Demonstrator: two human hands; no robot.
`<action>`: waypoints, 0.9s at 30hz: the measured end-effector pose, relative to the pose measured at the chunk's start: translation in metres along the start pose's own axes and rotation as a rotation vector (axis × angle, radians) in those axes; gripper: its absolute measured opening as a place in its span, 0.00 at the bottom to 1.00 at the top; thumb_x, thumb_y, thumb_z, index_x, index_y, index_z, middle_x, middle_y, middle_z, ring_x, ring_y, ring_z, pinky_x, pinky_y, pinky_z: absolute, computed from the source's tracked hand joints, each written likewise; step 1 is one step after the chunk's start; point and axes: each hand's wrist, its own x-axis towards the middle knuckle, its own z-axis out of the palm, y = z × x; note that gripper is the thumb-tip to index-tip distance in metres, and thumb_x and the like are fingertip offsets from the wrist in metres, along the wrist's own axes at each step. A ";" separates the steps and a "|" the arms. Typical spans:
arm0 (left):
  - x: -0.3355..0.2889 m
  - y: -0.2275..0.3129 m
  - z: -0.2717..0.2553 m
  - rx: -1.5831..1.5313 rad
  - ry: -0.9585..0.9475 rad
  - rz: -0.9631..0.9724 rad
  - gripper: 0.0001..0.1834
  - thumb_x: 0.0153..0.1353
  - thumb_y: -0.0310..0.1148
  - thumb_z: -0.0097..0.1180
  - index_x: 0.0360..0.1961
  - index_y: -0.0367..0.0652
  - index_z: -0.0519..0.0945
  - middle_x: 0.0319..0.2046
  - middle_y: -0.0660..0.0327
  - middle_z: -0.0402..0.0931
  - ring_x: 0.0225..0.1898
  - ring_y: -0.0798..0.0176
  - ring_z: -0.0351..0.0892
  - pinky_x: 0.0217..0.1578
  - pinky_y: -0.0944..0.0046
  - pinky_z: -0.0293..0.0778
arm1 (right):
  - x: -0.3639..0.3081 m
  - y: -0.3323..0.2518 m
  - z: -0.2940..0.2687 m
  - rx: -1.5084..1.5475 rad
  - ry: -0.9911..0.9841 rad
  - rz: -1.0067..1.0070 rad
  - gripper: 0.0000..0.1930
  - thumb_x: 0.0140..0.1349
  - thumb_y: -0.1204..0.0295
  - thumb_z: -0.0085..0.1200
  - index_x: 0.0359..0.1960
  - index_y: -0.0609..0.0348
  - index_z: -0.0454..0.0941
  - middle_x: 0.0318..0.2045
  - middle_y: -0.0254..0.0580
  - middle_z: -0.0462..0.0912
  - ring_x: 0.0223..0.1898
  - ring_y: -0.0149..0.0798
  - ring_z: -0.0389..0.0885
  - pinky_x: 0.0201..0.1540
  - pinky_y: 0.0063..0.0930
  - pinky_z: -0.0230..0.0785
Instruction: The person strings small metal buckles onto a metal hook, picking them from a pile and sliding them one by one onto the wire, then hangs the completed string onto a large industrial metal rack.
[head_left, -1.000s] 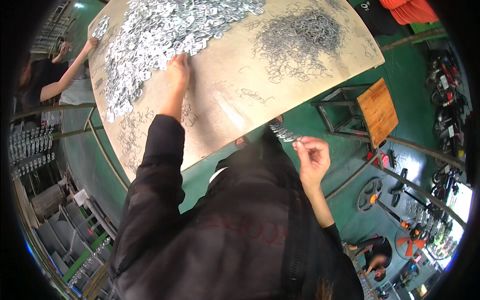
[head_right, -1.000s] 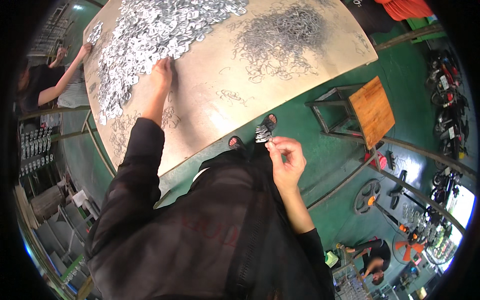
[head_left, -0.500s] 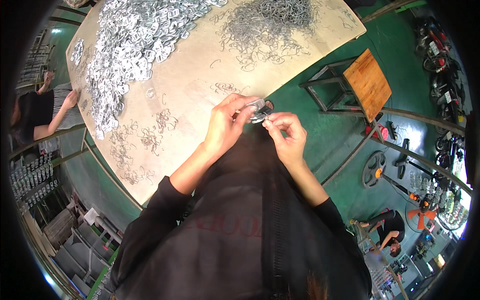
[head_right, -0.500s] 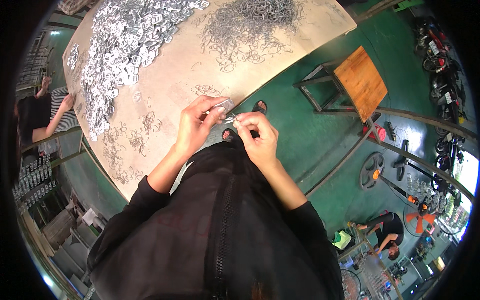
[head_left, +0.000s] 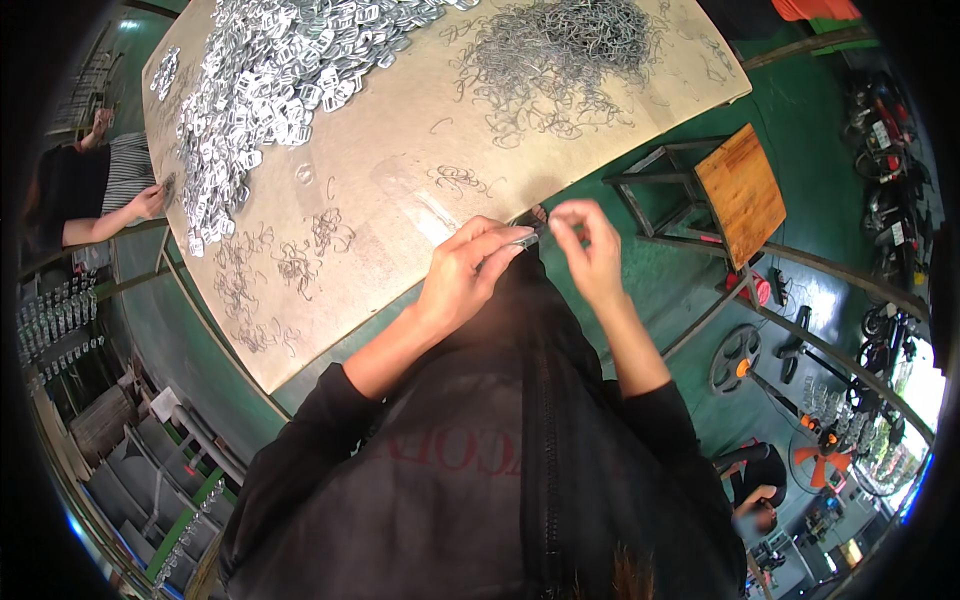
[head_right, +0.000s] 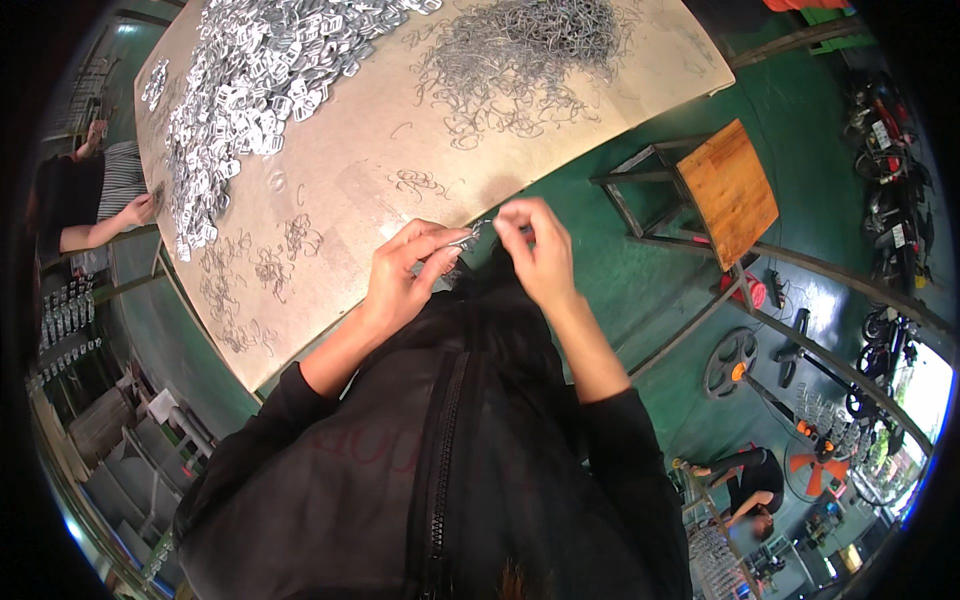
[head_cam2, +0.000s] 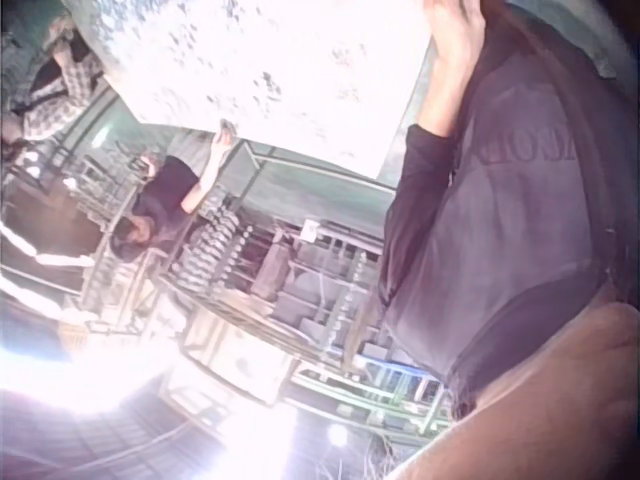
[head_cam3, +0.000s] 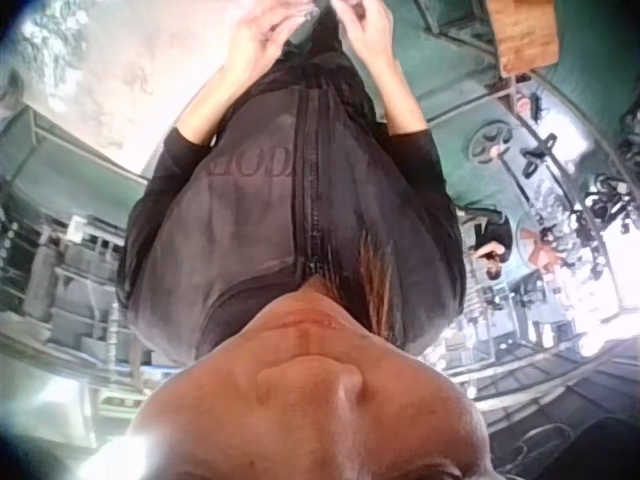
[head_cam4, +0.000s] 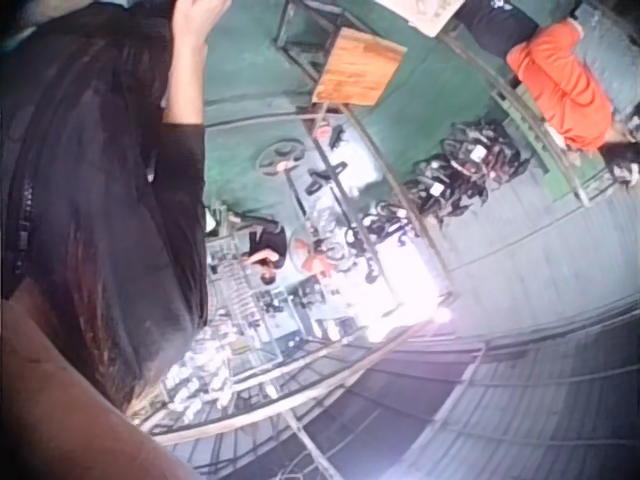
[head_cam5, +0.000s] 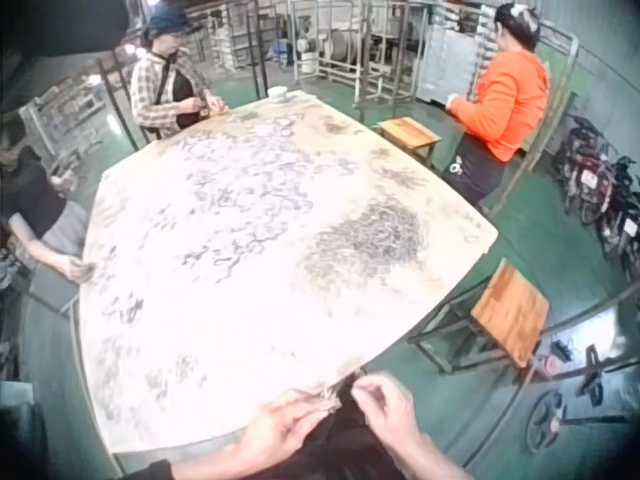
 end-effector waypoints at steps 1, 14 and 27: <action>-0.001 -0.001 0.001 0.009 0.000 0.004 0.12 0.55 0.20 0.57 0.42 0.39 0.81 0.32 0.57 0.77 0.32 0.59 0.78 0.33 0.65 0.73 | 0.015 0.006 0.000 -0.079 -0.041 -0.024 0.05 0.58 0.75 0.56 0.35 0.59 0.75 0.31 0.37 0.79 0.31 0.31 0.78 0.31 0.23 0.70; -0.009 -0.011 0.020 0.030 0.028 -0.011 0.14 0.54 0.21 0.57 0.43 0.42 0.80 0.33 0.56 0.75 0.34 0.55 0.77 0.36 0.61 0.74 | 0.128 0.043 0.057 -0.713 -0.376 -0.165 0.07 0.55 0.71 0.57 0.34 0.57 0.77 0.31 0.44 0.78 0.33 0.48 0.79 0.37 0.40 0.70; -0.011 -0.011 0.018 0.000 0.081 0.014 0.09 0.53 0.20 0.58 0.37 0.38 0.79 0.32 0.54 0.77 0.32 0.55 0.79 0.32 0.62 0.75 | 0.093 0.028 0.031 0.284 -0.275 0.400 0.05 0.60 0.77 0.54 0.35 0.59 0.71 0.29 0.36 0.76 0.28 0.26 0.75 0.27 0.19 0.67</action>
